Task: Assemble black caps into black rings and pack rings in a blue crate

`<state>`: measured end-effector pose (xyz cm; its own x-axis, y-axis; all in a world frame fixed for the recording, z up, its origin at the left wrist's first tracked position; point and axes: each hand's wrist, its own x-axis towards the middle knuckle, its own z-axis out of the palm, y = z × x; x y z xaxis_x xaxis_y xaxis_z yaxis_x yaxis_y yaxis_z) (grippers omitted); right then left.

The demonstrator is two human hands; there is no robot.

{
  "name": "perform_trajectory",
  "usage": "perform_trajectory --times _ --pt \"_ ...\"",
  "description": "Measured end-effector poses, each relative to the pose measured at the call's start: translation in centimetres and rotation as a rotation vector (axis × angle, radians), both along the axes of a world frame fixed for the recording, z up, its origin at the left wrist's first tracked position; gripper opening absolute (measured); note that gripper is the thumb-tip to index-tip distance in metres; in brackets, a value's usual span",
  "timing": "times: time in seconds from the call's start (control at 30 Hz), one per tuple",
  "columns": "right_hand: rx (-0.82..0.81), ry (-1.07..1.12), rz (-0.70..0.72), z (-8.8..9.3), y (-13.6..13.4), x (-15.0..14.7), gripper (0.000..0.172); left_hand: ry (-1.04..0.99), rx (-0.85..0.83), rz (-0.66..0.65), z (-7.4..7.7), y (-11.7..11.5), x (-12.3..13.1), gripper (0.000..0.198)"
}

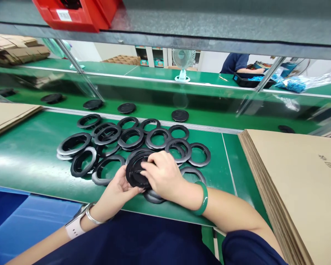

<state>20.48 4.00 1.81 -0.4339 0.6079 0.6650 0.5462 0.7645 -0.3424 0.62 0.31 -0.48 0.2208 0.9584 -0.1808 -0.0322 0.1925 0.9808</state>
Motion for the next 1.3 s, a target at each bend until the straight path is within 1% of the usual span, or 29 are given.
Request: perform_trajectory --times 0.07,0.1,0.13,0.2,0.23,0.27,0.3,0.33,0.4,0.47,0.57,0.63,0.7,0.73,0.77,0.8,0.9,0.97,1.0,1.07,1.1,1.13,1.17,1.23,1.3 --pt "-0.117 0.205 -0.059 -0.1 0.5 0.3 0.030 -0.027 0.024 0.041 0.2 0.0 0.2 0.065" --pt "-0.213 0.275 -0.064 -0.3 0.8 0.3 0.032 -0.027 0.034 0.051 0.3 0.0 0.2 0.066" --pt "-0.326 0.322 -0.049 -0.5 1.1 0.3 0.031 -0.021 0.034 0.052 0.4 -0.1 0.2 0.068" --pt "-0.526 0.383 -0.001 -0.9 1.6 0.2 0.018 -0.005 0.004 0.036 0.3 -0.2 0.1 0.079" --pt "-0.591 0.404 0.008 -1.0 1.7 0.1 0.012 0.001 -0.012 0.022 0.2 -0.3 0.0 0.086" --pt "-0.629 0.419 0.001 -1.1 1.7 -0.1 0.010 0.007 -0.017 0.013 0.1 -0.4 -0.1 0.090" --pt "-0.645 0.429 -0.013 -1.2 1.6 -0.3 0.011 0.017 -0.006 0.009 0.0 -0.5 -0.1 0.091" --pt "-0.648 0.435 -0.025 -1.2 1.5 -0.4 0.014 0.037 0.020 0.010 -0.1 -0.5 -0.2 0.087" --pt "-0.648 0.443 -0.042 -1.2 1.2 -0.8 0.018 0.119 0.108 0.022 -0.3 -0.5 -0.3 0.071" --pt "-0.658 0.454 -0.066 -1.1 0.9 -1.0 0.020 0.246 0.199 0.035 -0.2 -0.5 -0.3 0.055" --pt "-0.713 0.472 -0.081 -0.8 0.7 -1.0 0.019 0.398 0.271 0.055 0.2 -0.4 -0.4 0.043" --pt "-0.808 0.468 -0.010 -0.5 0.6 -0.8 0.019 0.425 0.288 0.075 0.4 -0.3 -0.5 0.040" --pt "-0.907 0.458 0.084 -0.2 0.5 -0.6 0.033 0.412 0.299 0.090 0.4 -0.3 -0.5 0.040" --pt "-0.939 0.451 0.109 -0.1 0.4 -0.5 0.041 0.402 0.303 0.091 0.4 -0.3 -0.5 0.040" --pt "-0.953 0.445 0.108 -0.1 0.3 -0.5 0.045 0.397 0.305 0.091 0.3 -0.2 -0.6 0.041" --pt "-0.947 0.438 0.085 -0.1 0.2 -0.6 0.046 0.397 0.305 0.094 0.2 -0.2 -0.5 0.041" --pt "-0.896 0.423 -0.003 -0.4 -0.2 -1.0 0.040 0.417 0.297 0.106 0.1 0.0 -0.4 0.040" --pt "-0.873 0.447 0.005 -0.3 0.0 -1.1 0.040 0.411 0.300 0.110 0.5 0.3 -0.2 0.040" --pt "-0.865 0.474 0.022 -0.1 0.3 -0.9 0.039 0.371 0.299 0.096 0.8 0.4 -0.2 0.041" --pt "-0.836 0.584 0.048 0.5 1.6 0.1 0.039 0.217 0.296 0.044 1.4 0.7 -0.2 0.046" --pt "-0.814 0.676 0.046 0.9 2.7 1.0 0.039 0.143 0.301 0.019 1.6 0.8 -0.2 0.047" --pt "-0.791 0.794 0.031 1.3 4.1 2.2 0.041 0.105 0.322 0.001 1.8 0.8 -0.4 0.048" --pt "-0.769 0.929 0.005 1.6 5.6 3.6 0.042 0.124 0.367 -0.014 1.8 0.9 -0.6 0.047" --pt "-0.740 1.209 -0.073 1.8 9.1 7.0 0.041 0.324 0.528 -0.066 1.6 0.8 -1.0 0.041" --pt "-0.727 1.444 -0.199 1.4 12.3 10.6 0.028 0.569 0.724 -0.208 0.9 0.8 -1.4 0.039"
